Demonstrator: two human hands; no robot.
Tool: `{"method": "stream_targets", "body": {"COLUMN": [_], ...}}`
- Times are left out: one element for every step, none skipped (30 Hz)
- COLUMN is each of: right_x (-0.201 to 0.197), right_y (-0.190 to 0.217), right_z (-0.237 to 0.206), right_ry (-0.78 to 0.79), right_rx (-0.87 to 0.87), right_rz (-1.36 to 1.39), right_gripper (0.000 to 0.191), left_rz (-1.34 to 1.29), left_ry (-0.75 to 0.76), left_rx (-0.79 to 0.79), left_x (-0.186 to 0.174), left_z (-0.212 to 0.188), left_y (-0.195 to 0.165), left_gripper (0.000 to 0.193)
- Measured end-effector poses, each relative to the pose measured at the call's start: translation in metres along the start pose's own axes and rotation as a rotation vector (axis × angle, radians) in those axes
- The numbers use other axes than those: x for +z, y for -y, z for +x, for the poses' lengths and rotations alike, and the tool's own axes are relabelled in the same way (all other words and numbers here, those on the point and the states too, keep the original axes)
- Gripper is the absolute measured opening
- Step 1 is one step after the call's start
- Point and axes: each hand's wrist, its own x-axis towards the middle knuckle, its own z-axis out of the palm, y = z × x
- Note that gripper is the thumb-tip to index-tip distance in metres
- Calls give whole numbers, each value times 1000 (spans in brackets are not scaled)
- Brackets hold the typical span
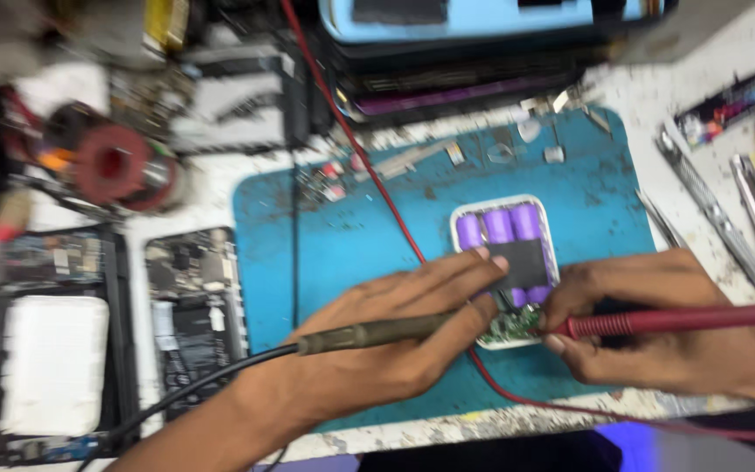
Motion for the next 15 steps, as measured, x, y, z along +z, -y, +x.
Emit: {"method": "stream_targets", "body": {"right_x": [1,1,2,2,2,2,2,3,4,4,4,4,3,3,3], "right_y": [0,0,0,0,-1,-1,-1,0,0,1,2,3,4,5,6], "right_z": [-1,-3,-4,-7,-8,-9,-10,-11,-11,-11,-10,-10,-9,-9,-9], "right_ry": [-10,-18,-7,4,12,13,15,17,8,0,-8,-10,-13,-13,0], "right_rx": [-3,-1,23,52,84,77,74,72,49,27,6,-3,-9,-12,8], "right_rz": [2,4,13,21,29,34,41,48,44,40,38,25,11,-2,-1], "right_gripper": [16,15,15,16,16,16,16,16,16,16,16,16,15,15,15], "left_rz": [-1,-9,-1,0,0,11,17,23,29,34,38,40,41,37,33], "left_ry": [-8,-16,-28,-39,-50,-48,-46,-44,-43,-42,-40,-34,-28,-23,-19], "left_rx": [0,0,5,11,20,22,22,23,30,36,40,34,27,20,17], "left_x": [-1,-2,-2,-2,-2,-2,-2,-2,-1,-1,-1,0,0,1,2], "left_z": [1,2,1,1,0,-1,-2,-3,-4,-4,-5,-5,-6,-6,-6], "left_y": [-1,-3,-5,-7,-8,-8,-10,-10,-10,-10,-10,-10,-10,-10,-10], "left_gripper": [29,28,28,28,28,29,30,30,30,30,30,30,30,30,31]}}
